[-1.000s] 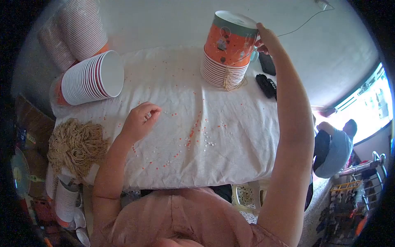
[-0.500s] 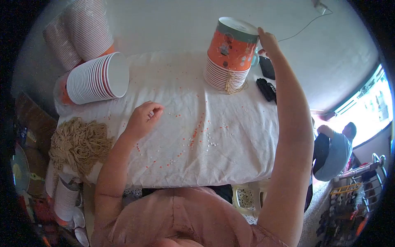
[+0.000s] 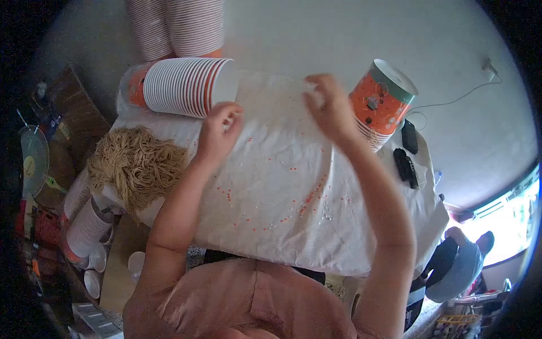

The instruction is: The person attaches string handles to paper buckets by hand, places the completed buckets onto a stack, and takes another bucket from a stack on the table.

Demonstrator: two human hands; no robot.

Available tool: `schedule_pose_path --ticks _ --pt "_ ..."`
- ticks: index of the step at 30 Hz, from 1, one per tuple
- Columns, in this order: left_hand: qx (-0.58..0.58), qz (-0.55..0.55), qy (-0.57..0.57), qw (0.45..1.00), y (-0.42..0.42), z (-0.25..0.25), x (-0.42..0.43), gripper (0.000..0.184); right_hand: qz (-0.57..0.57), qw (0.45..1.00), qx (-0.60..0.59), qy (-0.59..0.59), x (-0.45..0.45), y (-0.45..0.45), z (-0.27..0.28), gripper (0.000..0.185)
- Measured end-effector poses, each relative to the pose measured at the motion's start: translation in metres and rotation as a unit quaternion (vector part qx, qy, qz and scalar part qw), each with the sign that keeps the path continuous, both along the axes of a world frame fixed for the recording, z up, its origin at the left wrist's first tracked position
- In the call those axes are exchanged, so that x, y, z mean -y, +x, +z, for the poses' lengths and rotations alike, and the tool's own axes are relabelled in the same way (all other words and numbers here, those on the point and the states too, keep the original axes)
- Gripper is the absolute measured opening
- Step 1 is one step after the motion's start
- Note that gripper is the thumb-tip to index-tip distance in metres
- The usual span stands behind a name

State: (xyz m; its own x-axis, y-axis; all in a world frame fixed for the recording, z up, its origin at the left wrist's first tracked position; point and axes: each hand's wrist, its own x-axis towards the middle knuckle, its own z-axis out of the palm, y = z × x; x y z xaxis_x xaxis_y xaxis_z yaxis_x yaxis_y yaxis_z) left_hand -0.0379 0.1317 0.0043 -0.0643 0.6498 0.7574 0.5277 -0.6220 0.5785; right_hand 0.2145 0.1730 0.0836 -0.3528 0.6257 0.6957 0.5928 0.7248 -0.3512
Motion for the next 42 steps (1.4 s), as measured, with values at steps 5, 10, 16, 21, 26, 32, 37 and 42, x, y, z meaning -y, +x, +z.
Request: schedule_pose_path --ticks 5,10,16,21,26,32,37,42 --pt "0.005 0.177 0.120 0.977 -0.055 0.013 -0.013 0.021 0.127 0.987 -0.004 -0.100 -0.005 -0.088 -0.065 0.039" --pt "-0.046 0.307 0.090 0.946 -0.076 0.002 -0.025 0.041 0.160 0.967 -0.039 -0.197 -0.016 -0.153 -0.093 0.042" --pt "0.054 0.258 0.046 0.964 -0.092 -0.006 -0.032 0.053 0.214 0.946 -0.102 -0.219 -0.036 -0.190 -0.117 0.033" --pt "0.133 0.316 0.021 0.939 -0.110 -0.010 -0.044 0.056 0.214 0.942 -0.096 -0.242 -0.046 -0.203 -0.132 0.024" --pt "0.184 0.377 -0.062 0.906 -0.175 -0.003 -0.065 0.068 0.215 0.946 -0.077 -0.232 -0.036 -0.201 -0.129 0.024" --pt "0.145 0.380 -0.086 0.910 -0.217 -0.008 -0.074 0.056 0.139 0.959 0.002 -0.245 -0.036 -0.198 -0.141 0.028" --pt "0.105 0.373 -0.035 0.921 -0.203 -0.017 -0.067 0.050 0.170 0.969 -0.007 -0.182 -0.022 -0.188 -0.132 0.014" --pt "0.117 0.328 -0.020 0.937 -0.189 -0.028 -0.069 0.048 0.151 0.981 0.079 -0.090 -0.003 -0.169 -0.131 0.008"
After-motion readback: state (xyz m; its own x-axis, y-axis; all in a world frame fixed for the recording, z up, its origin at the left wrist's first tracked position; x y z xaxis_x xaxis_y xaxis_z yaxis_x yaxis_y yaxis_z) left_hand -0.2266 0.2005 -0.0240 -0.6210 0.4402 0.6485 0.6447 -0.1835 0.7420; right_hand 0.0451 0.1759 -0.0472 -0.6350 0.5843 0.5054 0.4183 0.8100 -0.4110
